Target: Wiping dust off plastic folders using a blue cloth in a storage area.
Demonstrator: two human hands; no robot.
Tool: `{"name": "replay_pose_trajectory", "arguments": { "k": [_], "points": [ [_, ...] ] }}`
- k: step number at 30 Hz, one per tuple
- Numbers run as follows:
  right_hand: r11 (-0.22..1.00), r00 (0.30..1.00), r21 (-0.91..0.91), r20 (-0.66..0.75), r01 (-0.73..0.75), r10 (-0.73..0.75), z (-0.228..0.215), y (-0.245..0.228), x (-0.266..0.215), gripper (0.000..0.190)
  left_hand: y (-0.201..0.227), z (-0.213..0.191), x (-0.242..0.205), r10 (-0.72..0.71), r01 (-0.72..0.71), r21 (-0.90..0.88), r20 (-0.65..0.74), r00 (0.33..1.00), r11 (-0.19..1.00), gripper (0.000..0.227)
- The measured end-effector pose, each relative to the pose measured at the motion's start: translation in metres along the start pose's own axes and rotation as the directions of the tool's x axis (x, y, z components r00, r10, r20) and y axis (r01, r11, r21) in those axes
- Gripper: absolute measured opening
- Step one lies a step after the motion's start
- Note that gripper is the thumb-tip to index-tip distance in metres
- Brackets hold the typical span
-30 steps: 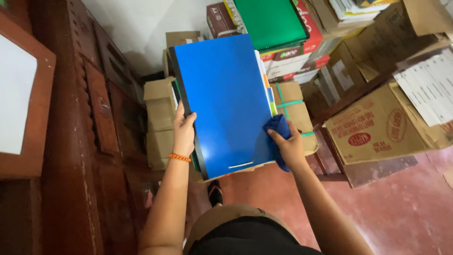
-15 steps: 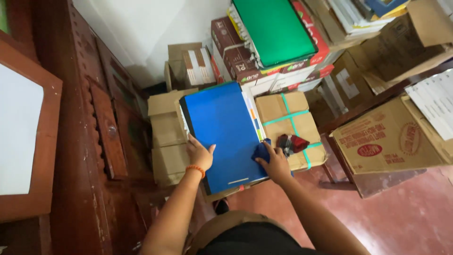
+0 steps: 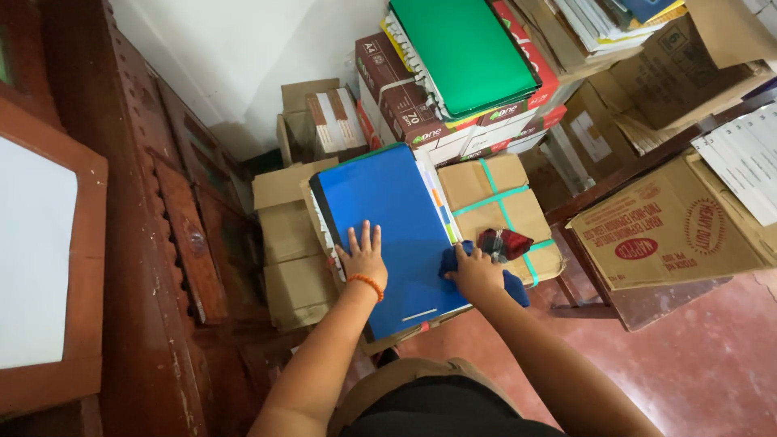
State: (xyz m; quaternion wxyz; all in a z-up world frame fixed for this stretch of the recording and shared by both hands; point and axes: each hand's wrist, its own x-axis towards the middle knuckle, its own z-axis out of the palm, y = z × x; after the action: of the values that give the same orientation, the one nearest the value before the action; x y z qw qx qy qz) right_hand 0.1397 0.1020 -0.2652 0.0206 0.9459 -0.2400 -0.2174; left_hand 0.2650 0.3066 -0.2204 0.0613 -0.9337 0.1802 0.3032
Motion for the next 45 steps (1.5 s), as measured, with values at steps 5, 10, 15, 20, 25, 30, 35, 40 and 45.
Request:
{"name": "replay_pose_trajectory", "arguments": {
  "k": [5, 10, 15, 20, 25, 30, 35, 40, 45],
  "points": [
    [0.999, 0.999, -0.02, -0.028, 0.037, -0.038, -0.016, -0.005, -0.016, 0.079, -0.006, -0.004, 0.001, 0.079, -0.079, 0.081, 0.001, 0.997, 0.994, 0.103],
    [0.997, 0.985, -0.022, -0.152, 0.075, -0.077, -0.031, -0.009, -0.049, 0.07, 0.003, -0.003, 0.011, 0.08, -0.081, 0.145, 0.011, 0.997, 0.986, 0.125],
    [0.982, 0.859, -0.11, -0.476, 0.155, -0.189, -0.003, -0.004, -0.054, 0.065, 0.012, -0.004, 0.016, 0.034, -0.042, 0.14, 0.057, 0.998, 0.989, 0.128],
    [0.972, 0.866, -0.035, -0.448, 0.231, -0.222, 0.008, 0.013, -0.049, 0.062, 0.016, 0.005, 0.026, 0.007, -0.012, 0.107, 0.045, 0.999, 0.994, 0.131],
    [0.937, 0.928, 0.186, -0.292, 0.294, -0.233, -0.004, 0.04, -0.063, 0.057, 0.029, 0.01, 0.008, -0.005, 0.006, 0.026, -0.028, 1.0, 1.0, 0.12],
    [0.856, 0.949, 0.426, -0.24, 0.294, -0.206, 0.015, 0.075, -0.083, 0.058, 0.081, 0.036, -0.019, 0.066, -0.07, -0.038, -0.104, 0.992, 0.997, 0.1],
    [0.691, 0.988, 0.709, -0.143, 0.143, -0.058, 0.016, 0.123, -0.121, 0.064, 0.141, 0.036, -0.06, 0.219, -0.231, -0.06, -0.159, 0.963, 0.971, 0.092],
    [0.585, 0.993, 0.811, -0.08, 0.014, 0.087, 0.018, 0.168, -0.151, 0.072, 0.183, 0.024, -0.102, 0.345, -0.382, -0.09, -0.279, 0.896, 0.92, 0.092],
    [0.51, 0.985, 0.857, -0.016, -0.073, 0.169, 0.015, 0.2, -0.174, 0.07, 0.217, 0.031, -0.118, 0.444, -0.499, -0.05, -0.385, 0.809, 0.865, 0.086]
  ]
}}
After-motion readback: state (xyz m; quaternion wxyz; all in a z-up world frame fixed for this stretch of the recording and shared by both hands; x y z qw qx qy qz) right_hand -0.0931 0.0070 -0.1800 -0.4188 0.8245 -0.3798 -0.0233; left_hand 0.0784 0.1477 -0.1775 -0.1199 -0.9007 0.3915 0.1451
